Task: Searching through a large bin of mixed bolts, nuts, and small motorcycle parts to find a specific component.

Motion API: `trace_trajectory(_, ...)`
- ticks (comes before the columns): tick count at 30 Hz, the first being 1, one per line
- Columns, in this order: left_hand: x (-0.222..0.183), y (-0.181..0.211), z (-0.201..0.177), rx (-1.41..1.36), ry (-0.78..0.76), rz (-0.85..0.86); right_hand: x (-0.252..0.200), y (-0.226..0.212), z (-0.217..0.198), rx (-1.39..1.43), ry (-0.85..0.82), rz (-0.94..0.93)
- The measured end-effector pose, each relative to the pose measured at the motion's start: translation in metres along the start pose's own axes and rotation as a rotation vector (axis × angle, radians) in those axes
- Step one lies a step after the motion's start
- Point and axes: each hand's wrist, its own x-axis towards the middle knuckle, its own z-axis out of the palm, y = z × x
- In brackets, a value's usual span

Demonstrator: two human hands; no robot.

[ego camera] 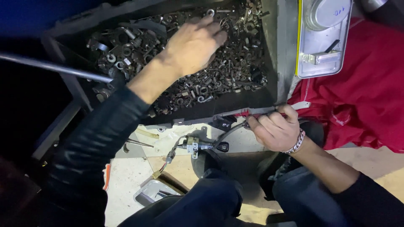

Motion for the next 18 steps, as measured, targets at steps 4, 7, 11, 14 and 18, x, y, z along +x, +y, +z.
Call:
trace_trajectory(4,-0.017,0.006,-0.034,-0.482,-0.01,-0.219,0.002,0.0,0.002,-0.005,0.036,0.003)
trace_trajectory(7,-0.023,0.002,-0.041,-0.698,0.034,-0.335,0.0,0.001,0.001,-0.01,0.023,0.001)
trace_trajectory(11,-0.025,0.0,-0.05,-0.966,0.144,-0.438,0.001,0.0,0.002,-0.023,0.021,-0.003)
trace_trajectory(14,-0.02,0.002,-0.049,-1.011,0.093,-0.514,0.003,-0.001,0.002,-0.018,0.033,0.006)
trace_trajectory(18,-0.006,0.014,-0.052,-1.065,-0.058,-0.577,-0.002,-0.001,0.004,-0.023,0.023,0.013)
